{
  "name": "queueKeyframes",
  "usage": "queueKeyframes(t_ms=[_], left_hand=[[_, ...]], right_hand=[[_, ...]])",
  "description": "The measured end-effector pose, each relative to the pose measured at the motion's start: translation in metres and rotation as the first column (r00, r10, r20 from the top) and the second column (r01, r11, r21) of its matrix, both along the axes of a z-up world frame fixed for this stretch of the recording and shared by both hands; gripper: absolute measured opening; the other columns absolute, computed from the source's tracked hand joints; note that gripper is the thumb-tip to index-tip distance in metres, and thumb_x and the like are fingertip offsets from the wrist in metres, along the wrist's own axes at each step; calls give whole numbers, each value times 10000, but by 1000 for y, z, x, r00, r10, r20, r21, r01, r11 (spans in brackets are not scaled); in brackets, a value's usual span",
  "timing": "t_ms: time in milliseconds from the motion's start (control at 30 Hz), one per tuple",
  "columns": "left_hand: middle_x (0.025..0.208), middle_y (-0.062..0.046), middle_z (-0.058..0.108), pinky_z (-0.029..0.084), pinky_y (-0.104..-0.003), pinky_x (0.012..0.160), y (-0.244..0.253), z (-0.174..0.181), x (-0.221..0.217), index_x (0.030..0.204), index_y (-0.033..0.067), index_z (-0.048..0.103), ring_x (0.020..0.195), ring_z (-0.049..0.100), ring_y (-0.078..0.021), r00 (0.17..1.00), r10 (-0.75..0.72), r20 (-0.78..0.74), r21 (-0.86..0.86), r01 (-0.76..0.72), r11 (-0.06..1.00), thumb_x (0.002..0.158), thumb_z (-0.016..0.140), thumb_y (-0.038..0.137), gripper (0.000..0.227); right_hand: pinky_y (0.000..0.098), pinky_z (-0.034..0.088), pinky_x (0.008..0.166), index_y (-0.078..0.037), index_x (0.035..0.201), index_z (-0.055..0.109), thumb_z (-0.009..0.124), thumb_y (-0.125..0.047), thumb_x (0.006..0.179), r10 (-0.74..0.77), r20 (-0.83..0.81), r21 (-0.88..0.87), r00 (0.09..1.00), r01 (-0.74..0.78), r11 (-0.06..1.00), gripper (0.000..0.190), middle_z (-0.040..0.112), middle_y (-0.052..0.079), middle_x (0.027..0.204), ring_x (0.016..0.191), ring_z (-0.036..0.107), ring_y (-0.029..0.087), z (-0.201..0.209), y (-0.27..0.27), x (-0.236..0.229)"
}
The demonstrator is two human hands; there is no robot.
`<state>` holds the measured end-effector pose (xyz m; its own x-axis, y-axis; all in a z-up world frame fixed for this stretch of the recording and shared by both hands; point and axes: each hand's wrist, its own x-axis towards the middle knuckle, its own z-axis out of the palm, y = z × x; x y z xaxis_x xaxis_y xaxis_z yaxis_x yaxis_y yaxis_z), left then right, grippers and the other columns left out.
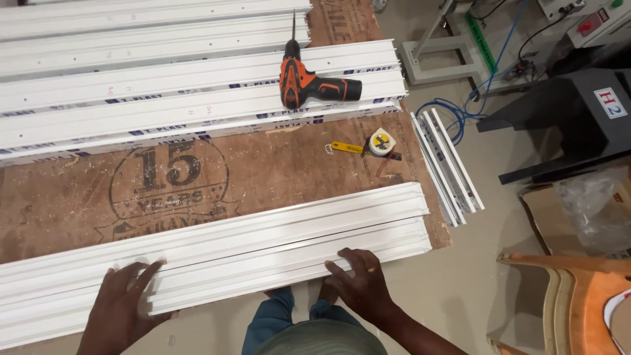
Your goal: Drill holes into white plastic profiles using a power drill.
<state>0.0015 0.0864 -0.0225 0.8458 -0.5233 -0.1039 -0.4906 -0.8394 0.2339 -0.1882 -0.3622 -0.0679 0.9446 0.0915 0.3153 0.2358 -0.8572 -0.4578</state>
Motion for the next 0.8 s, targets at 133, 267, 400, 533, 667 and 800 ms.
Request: queueKeyframes(t_ms=[133, 267, 400, 533, 667, 800], left_hand=[[1395, -121, 551, 309, -608, 1213, 15, -31, 1, 1473, 294, 490, 1337, 518, -320, 997, 0, 83, 61, -5, 998, 459, 914, 603, 1141], [1428, -142, 505, 319, -629, 1187, -1, -31, -10, 1467, 318, 499, 1338, 496, -337, 992, -41, 118, 23, 39, 999, 538, 876, 498, 1018], [1456, -139, 480, 318, -607, 1150, -58, -14, -35, 1417, 302, 539, 1362, 464, -364, 987, -88, 137, -84, 101, 991, 566, 871, 465, 928], [1453, -163, 474, 329, -560, 1130, -121, 7, -60, 1392, 194, 540, 1363, 431, -392, 954, -280, 108, -321, 300, 898, 666, 868, 413, 826], [1501, -175, 450, 311, -541, 1127, -182, 16, -79, 1449, 184, 512, 1402, 389, -405, 933, -359, -27, -355, 327, 876, 684, 897, 381, 878], [1550, -174, 415, 237, -552, 1165, -216, 4, -88, 1504, 203, 465, 1448, 351, -406, 924, -368, -106, -253, 333, 908, 701, 896, 357, 924]], right_hand=[[472, 415, 972, -160, 1123, 723, 819, -247, 826, -58, 116, -119, 991, 72, 990, 323, 616, 119, 1220, 1153, 525, 310, -22, -12, -8], [458, 374, 973, -157, 1086, 724, 811, -198, 823, -8, 87, -105, 996, 17, 994, 280, 626, 74, 1155, 1111, 543, 269, -27, -29, -7], [444, 333, 986, -134, 1057, 716, 794, -178, 833, 38, 51, -95, 998, -33, 995, 241, 646, 40, 1100, 1074, 572, 227, -12, -40, -9], [423, 316, 996, -123, 1053, 710, 785, -181, 875, 84, 38, -115, 996, -80, 990, 201, 652, 14, 1037, 1021, 591, 189, -10, -42, -16], [442, 342, 975, -126, 1059, 711, 792, -208, 878, 86, 41, -99, 995, -82, 992, 214, 646, 28, 1042, 1029, 591, 208, -6, -37, -28], [476, 351, 970, -127, 1084, 702, 785, -224, 818, 27, 121, -119, 992, -12, 993, 295, 624, 112, 1150, 1110, 556, 290, -1, -41, -31]])
